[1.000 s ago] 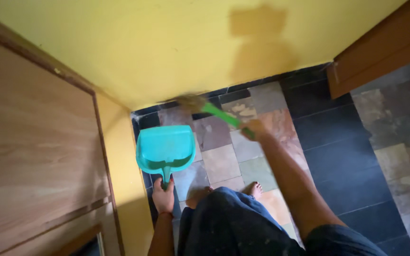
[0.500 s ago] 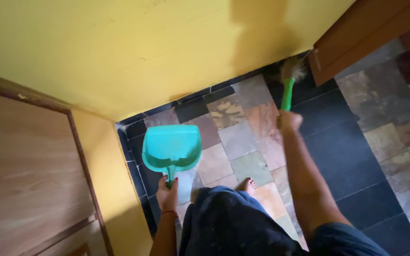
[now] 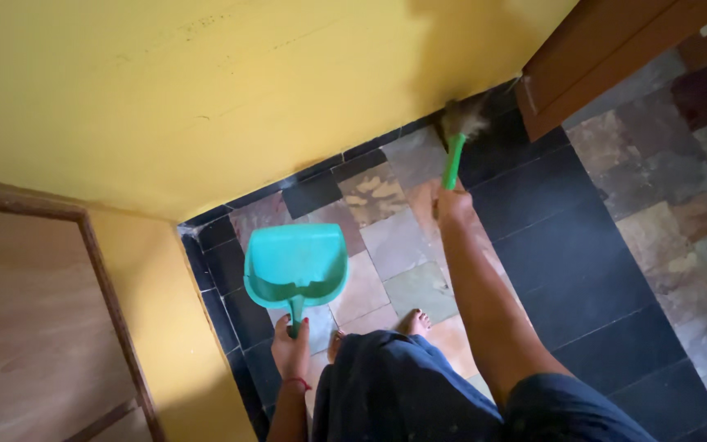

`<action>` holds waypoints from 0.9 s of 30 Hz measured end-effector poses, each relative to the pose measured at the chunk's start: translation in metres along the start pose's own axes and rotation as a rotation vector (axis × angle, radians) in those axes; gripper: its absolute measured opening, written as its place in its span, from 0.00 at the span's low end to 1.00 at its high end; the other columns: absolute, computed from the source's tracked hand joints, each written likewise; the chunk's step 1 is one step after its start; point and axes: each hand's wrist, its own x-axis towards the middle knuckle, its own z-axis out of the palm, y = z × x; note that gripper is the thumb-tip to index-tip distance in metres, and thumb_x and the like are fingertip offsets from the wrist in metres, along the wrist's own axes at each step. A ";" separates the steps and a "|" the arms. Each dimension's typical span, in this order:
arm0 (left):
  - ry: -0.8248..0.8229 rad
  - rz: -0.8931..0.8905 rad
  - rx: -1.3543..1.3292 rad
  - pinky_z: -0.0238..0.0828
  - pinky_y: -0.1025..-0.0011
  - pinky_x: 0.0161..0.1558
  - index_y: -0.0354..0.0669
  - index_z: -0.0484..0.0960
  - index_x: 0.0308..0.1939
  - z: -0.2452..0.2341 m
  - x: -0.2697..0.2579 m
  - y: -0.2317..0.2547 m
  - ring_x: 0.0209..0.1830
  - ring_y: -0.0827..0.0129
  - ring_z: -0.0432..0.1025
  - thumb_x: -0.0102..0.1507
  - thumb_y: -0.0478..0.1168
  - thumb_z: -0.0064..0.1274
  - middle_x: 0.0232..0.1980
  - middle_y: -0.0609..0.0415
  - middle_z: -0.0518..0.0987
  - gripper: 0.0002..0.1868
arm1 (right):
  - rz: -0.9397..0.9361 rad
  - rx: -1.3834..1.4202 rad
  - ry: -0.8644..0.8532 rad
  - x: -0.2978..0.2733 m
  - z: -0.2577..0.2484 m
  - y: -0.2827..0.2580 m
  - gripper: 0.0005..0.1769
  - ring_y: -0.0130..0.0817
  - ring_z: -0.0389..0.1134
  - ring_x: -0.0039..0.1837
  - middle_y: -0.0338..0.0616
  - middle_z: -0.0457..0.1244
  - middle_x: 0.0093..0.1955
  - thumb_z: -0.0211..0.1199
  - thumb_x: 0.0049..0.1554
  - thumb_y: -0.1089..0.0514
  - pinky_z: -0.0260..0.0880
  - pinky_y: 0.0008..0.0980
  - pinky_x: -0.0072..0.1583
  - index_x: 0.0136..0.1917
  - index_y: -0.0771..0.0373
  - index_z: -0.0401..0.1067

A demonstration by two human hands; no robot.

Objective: The person sweeps debris from various floor areas into a dustpan using a broom while moving through a home interior.

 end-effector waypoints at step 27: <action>0.021 0.001 0.031 0.75 0.61 0.43 0.41 0.80 0.56 -0.009 0.003 -0.053 0.38 0.53 0.81 0.60 0.50 0.61 0.41 0.41 0.85 0.25 | 0.025 0.005 0.145 0.022 -0.023 0.022 0.19 0.40 0.71 0.36 0.50 0.69 0.35 0.70 0.54 0.50 0.70 0.40 0.37 0.55 0.59 0.70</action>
